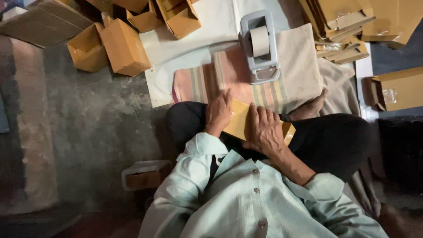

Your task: The person sits cross-legged on the floor and repeatedly tapes small cardboard boxes using a handheld tape dispenser. They pick up each box, apply tape to the seam, and place the sealed box into a growing stack to the right.

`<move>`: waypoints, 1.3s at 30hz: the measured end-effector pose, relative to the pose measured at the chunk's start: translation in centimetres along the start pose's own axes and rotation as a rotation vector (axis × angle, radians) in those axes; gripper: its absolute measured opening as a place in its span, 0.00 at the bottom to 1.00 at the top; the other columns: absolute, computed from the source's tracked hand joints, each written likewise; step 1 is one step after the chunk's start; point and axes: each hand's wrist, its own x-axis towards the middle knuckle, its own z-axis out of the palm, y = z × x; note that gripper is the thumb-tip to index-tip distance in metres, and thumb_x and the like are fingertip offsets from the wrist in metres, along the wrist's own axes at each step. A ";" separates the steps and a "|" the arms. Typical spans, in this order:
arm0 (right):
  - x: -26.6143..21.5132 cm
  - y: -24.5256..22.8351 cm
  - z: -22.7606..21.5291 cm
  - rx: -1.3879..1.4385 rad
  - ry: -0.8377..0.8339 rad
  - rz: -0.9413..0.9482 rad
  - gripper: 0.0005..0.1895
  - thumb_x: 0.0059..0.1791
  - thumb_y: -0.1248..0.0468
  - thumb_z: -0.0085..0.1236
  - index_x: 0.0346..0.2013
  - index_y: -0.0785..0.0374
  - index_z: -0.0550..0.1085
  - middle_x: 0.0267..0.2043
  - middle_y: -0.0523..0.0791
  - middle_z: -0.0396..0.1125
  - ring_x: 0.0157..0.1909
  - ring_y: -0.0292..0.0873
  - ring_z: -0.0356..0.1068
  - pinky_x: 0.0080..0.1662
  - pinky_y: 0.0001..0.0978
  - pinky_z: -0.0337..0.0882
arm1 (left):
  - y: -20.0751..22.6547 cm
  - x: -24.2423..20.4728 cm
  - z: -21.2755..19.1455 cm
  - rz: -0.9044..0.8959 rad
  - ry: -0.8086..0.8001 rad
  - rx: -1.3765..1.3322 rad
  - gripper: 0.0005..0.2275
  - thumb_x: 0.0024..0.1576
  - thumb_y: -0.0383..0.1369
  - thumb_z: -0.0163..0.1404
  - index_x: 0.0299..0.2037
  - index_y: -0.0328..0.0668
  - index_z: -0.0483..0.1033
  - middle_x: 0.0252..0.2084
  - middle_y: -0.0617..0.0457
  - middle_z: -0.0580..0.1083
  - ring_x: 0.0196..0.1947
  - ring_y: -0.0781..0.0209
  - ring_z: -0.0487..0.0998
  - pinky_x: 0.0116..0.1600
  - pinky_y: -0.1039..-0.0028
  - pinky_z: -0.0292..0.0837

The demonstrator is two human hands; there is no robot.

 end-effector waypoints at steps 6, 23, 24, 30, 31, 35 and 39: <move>-0.7 1.3 1.7 -0.002 0.032 -0.018 0.69 0.18 0.43 0.77 0.67 0.68 0.59 0.58 0.53 0.63 0.58 0.57 0.62 0.56 0.51 0.62 | 3.3 -0.2 -3.6 -0.364 -0.337 -0.264 0.14 0.66 0.46 0.46 0.49 0.43 0.69 0.40 0.33 0.75 0.43 0.31 0.76 0.47 0.48 0.70; -3.9 2.3 0.4 0.030 0.326 0.153 0.40 0.43 0.41 0.65 0.58 0.67 0.68 0.54 0.55 0.66 0.57 0.57 0.64 0.59 0.53 0.60 | 3.3 1.3 -6.9 -0.193 -0.109 -0.556 0.06 0.66 0.33 0.44 0.45 0.39 0.67 0.41 0.36 0.76 0.44 0.32 0.76 0.44 0.50 0.70; -4.1 2.8 0.5 0.063 0.373 0.233 0.33 0.48 0.45 0.62 0.58 0.65 0.70 0.54 0.52 0.67 0.58 0.55 0.65 0.61 0.53 0.61 | 3.3 1.7 -7.2 -0.184 -0.083 -0.620 0.06 0.68 0.33 0.43 0.45 0.38 0.65 0.42 0.36 0.77 0.45 0.32 0.76 0.44 0.51 0.70; -4.1 4.7 1.0 0.542 0.628 0.483 0.25 0.59 0.51 0.50 0.61 0.68 0.67 0.59 0.58 0.61 0.62 0.56 0.63 0.63 0.48 0.64 | 5.2 3.4 -9.0 -0.335 -0.006 -0.502 0.08 0.67 0.34 0.46 0.45 0.36 0.69 0.38 0.34 0.75 0.42 0.29 0.75 0.41 0.47 0.66; -4.2 5.0 1.1 0.635 0.626 0.455 0.27 0.60 0.50 0.49 0.64 0.69 0.64 0.62 0.58 0.60 0.64 0.55 0.61 0.63 0.47 0.62 | 5.6 3.4 -9.1 -0.332 0.018 -0.554 0.08 0.67 0.35 0.45 0.45 0.36 0.69 0.38 0.34 0.75 0.42 0.29 0.75 0.41 0.49 0.68; -4.5 7.3 1.9 0.934 0.538 0.416 0.30 0.60 0.49 0.46 0.69 0.68 0.60 0.62 0.52 0.63 0.62 0.47 0.62 0.61 0.41 0.62 | 7.0 2.7 -9.1 -0.372 0.077 -0.621 0.09 0.69 0.36 0.43 0.44 0.37 0.69 0.38 0.36 0.75 0.41 0.33 0.77 0.43 0.52 0.69; -4.5 9.9 3.0 0.979 0.489 0.478 0.25 0.58 0.49 0.48 0.59 0.67 0.68 0.46 0.47 0.68 0.45 0.40 0.67 0.50 0.34 0.69 | 8.5 1.2 -9.5 -0.375 0.135 -0.660 0.11 0.70 0.37 0.42 0.46 0.36 0.70 0.38 0.38 0.74 0.41 0.38 0.76 0.47 0.56 0.71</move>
